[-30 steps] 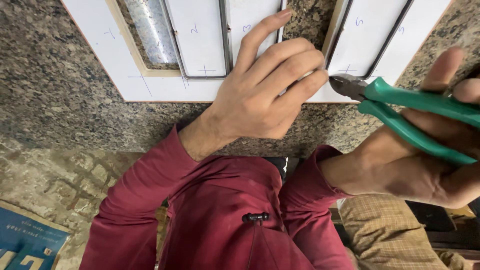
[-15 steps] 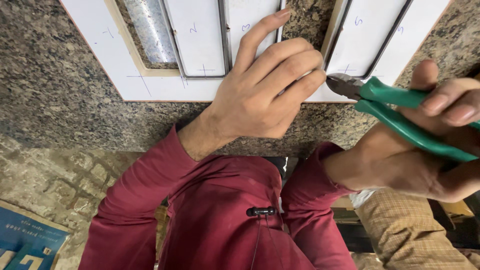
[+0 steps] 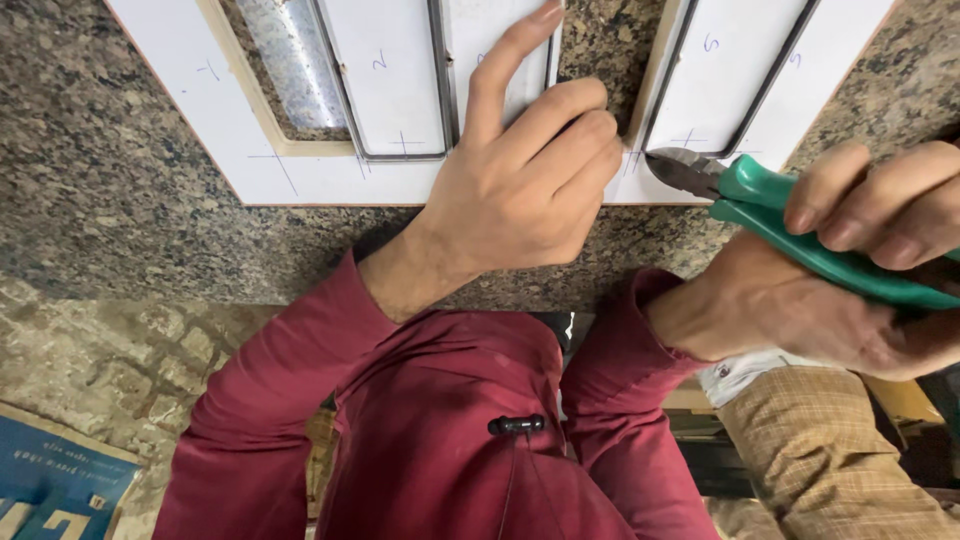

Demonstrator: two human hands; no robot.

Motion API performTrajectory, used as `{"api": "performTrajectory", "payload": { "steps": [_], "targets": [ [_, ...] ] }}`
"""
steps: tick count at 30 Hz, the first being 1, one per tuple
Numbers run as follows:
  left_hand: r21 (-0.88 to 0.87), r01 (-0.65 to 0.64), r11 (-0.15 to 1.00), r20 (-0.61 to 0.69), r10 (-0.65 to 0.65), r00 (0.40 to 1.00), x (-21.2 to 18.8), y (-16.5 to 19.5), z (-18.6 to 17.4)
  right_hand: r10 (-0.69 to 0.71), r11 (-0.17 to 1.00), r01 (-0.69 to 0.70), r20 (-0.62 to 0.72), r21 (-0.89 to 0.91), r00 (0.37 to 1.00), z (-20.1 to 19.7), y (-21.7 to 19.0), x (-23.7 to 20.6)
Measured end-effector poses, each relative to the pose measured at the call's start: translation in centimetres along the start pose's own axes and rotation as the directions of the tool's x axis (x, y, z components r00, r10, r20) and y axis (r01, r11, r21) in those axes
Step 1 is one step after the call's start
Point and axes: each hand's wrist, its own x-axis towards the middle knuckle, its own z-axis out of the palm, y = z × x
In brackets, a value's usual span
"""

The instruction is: The person places rectangular metal frames into a white wooden jig on a granite workbench, taps them with a hammer, and uses green-handled pliers to bend and adjust the metal edges. They then carry a metal frame to a bench vise and file its edge by hand.

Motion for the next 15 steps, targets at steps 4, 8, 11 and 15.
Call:
{"api": "performTrajectory", "payload": {
  "steps": [4,8,11,15],
  "targets": [
    [-0.003,0.008,1.000,0.005,-0.008,1.000,0.2,0.0,-0.2,-0.024,0.999,0.024,0.017,0.023,1.000,0.2,0.6,0.2],
    [-0.007,-0.001,1.000,0.015,0.002,1.000,0.4,-0.1,-0.3,-0.053,0.996,0.054,-0.006,0.070,0.999,-0.1,0.5,0.1],
    [-0.005,0.000,1.000,0.023,0.000,1.000,0.3,-0.1,-0.2,0.016,0.998,-0.018,0.035,0.066,0.999,-0.7,-0.4,0.0],
    [0.010,0.003,1.000,0.030,-0.003,1.000,-0.1,0.0,-0.1,0.081,0.994,-0.090,0.135,0.057,0.987,-1.0,-0.8,0.1]
  ]
}}
